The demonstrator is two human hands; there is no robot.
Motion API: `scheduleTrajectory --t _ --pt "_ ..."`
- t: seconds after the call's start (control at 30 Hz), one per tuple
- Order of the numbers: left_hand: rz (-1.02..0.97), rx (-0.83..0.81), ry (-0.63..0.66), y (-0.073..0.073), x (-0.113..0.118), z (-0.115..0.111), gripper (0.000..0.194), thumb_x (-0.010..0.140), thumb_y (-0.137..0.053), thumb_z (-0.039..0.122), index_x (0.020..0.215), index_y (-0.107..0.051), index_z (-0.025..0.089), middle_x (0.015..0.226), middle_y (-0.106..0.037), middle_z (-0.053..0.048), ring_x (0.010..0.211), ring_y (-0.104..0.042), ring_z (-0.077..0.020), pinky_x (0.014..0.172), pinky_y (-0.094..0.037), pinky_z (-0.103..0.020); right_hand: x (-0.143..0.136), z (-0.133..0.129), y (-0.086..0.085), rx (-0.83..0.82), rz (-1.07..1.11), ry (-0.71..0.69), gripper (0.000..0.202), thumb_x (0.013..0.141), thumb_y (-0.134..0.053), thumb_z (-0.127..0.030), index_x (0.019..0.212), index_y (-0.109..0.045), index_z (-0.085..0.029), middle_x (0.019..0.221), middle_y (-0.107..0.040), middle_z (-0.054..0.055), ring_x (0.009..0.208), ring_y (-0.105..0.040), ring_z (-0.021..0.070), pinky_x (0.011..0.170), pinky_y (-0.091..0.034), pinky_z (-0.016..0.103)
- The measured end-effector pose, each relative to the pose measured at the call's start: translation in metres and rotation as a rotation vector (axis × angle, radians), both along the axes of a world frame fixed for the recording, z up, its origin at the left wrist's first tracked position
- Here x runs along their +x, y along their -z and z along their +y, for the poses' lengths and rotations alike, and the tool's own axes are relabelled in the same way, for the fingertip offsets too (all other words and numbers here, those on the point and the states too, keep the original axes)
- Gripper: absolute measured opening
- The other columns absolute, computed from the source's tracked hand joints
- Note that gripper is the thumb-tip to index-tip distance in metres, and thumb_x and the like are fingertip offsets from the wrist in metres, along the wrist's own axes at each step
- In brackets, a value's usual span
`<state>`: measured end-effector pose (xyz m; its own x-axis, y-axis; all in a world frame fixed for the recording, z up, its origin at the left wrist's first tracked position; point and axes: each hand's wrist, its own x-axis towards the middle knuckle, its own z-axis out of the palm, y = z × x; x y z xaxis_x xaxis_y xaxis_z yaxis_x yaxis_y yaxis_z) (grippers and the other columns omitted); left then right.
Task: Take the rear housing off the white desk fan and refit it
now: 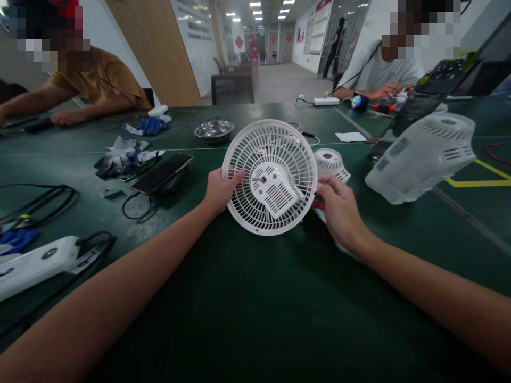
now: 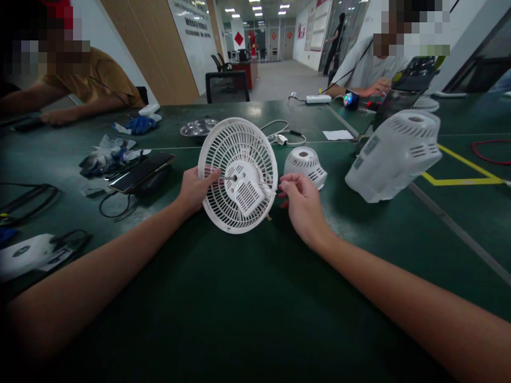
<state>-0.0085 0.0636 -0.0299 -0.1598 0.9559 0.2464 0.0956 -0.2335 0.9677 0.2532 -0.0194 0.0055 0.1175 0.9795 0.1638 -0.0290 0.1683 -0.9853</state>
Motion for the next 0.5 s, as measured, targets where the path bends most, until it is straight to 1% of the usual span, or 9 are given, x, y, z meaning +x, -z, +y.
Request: scheduleTrajectory --t 0.07,0.13,0.2,0.27,0.3,0.33,0.4,0.43,0.5 --pt "-0.036 -0.031 0.004 0.001 0.000 0.002 0.021 0.076 -0.082 0.031 0.083 -0.072 0.015 0.077 -0.075 -0.008 0.066 -0.072 -0.0197 0.061 -0.065 -0.033 -0.011 -0.005 0.009 -0.207 0.113 -0.142 0.020 0.093 -0.059 -0.040 0.100 -0.061 -0.022 0.090 -0.068 0.004 0.076 -0.065 0.0174 0.062 -0.054 0.031" --pt "-0.046 -0.035 -0.005 0.003 0.000 0.004 0.020 0.076 -0.082 0.031 0.084 -0.071 0.015 0.078 -0.075 -0.008 0.066 -0.073 -0.0201 0.061 -0.065 -0.034 -0.019 -0.011 0.009 -0.369 0.234 -0.327 0.030 0.095 -0.054 -0.051 0.105 -0.061 -0.023 0.090 -0.070 0.006 0.076 -0.067 0.0194 0.064 -0.057 0.035" --pt "-0.037 -0.015 -0.029 0.003 0.000 0.004 0.021 0.077 -0.081 0.034 0.083 -0.071 0.016 0.077 -0.075 -0.008 0.065 -0.072 -0.0200 0.060 -0.064 -0.033 -0.025 -0.017 0.005 -0.458 0.335 -0.508 0.041 0.096 -0.047 -0.060 0.110 -0.062 -0.025 0.092 -0.072 0.007 0.079 -0.070 0.0215 0.069 -0.059 0.039" --pt "-0.023 0.031 -0.059 0.003 0.001 0.002 0.022 0.078 -0.080 0.036 0.081 -0.069 0.016 0.074 -0.074 -0.007 0.064 -0.071 -0.0188 0.059 -0.063 -0.031 -0.030 -0.022 0.003 -0.472 0.406 -0.614 0.048 0.096 -0.041 -0.065 0.115 -0.061 -0.026 0.097 -0.073 0.007 0.084 -0.071 0.0232 0.073 -0.060 0.042" --pt "-0.013 0.062 -0.079 0.003 0.001 0.001 0.023 0.079 -0.079 0.037 0.081 -0.069 0.017 0.073 -0.073 -0.006 0.063 -0.070 -0.0179 0.058 -0.062 -0.030 -0.033 -0.024 0.003 -0.455 0.422 -0.625 0.049 0.096 -0.040 -0.066 0.116 -0.061 -0.027 0.099 -0.073 0.007 0.087 -0.071 0.0235 0.075 -0.059 0.043" --pt "-0.004 0.095 -0.097 0.002 0.002 -0.001 0.023 0.080 -0.078 0.038 0.081 -0.068 0.017 0.072 -0.072 -0.005 0.062 -0.069 -0.0169 0.059 -0.061 -0.028 -0.035 -0.026 0.004 -0.426 0.423 -0.604 0.047 0.096 -0.042 -0.065 0.117 -0.061 -0.027 0.102 -0.072 0.007 0.090 -0.071 0.0235 0.077 -0.059 0.042" --pt "-0.004 0.164 -0.120 0.002 0.004 -0.003 0.027 0.086 -0.071 0.045 0.083 -0.065 0.019 0.071 -0.070 -0.003 0.063 -0.069 -0.0158 0.061 -0.060 -0.027 -0.038 -0.028 0.006 -0.332 0.382 -0.502 0.038 0.095 -0.048 -0.059 0.113 -0.060 -0.028 0.105 -0.071 0.005 0.094 -0.069 0.0228 0.078 -0.058 0.040" --pt "-0.022 0.189 -0.110 0.002 0.005 -0.004 0.031 0.089 -0.066 0.050 0.085 -0.064 0.020 0.073 -0.070 -0.003 0.065 -0.070 -0.0163 0.062 -0.059 -0.027 -0.039 -0.028 0.007 -0.273 0.349 -0.437 0.033 0.094 -0.052 -0.056 0.110 -0.059 -0.028 0.104 -0.070 0.004 0.094 -0.068 0.0221 0.078 -0.057 0.038" --pt "-0.106 0.200 -0.033 0.003 0.006 -0.004 0.040 0.094 -0.054 0.060 0.093 -0.063 0.021 0.082 -0.072 -0.004 0.077 -0.073 -0.0196 0.068 -0.060 -0.030 -0.037 -0.028 0.006 -0.143 0.267 -0.319 0.027 0.091 -0.060 -0.051 0.103 -0.056 -0.027 0.097 -0.068 0.002 0.086 -0.066 0.0201 0.073 -0.054 0.035"
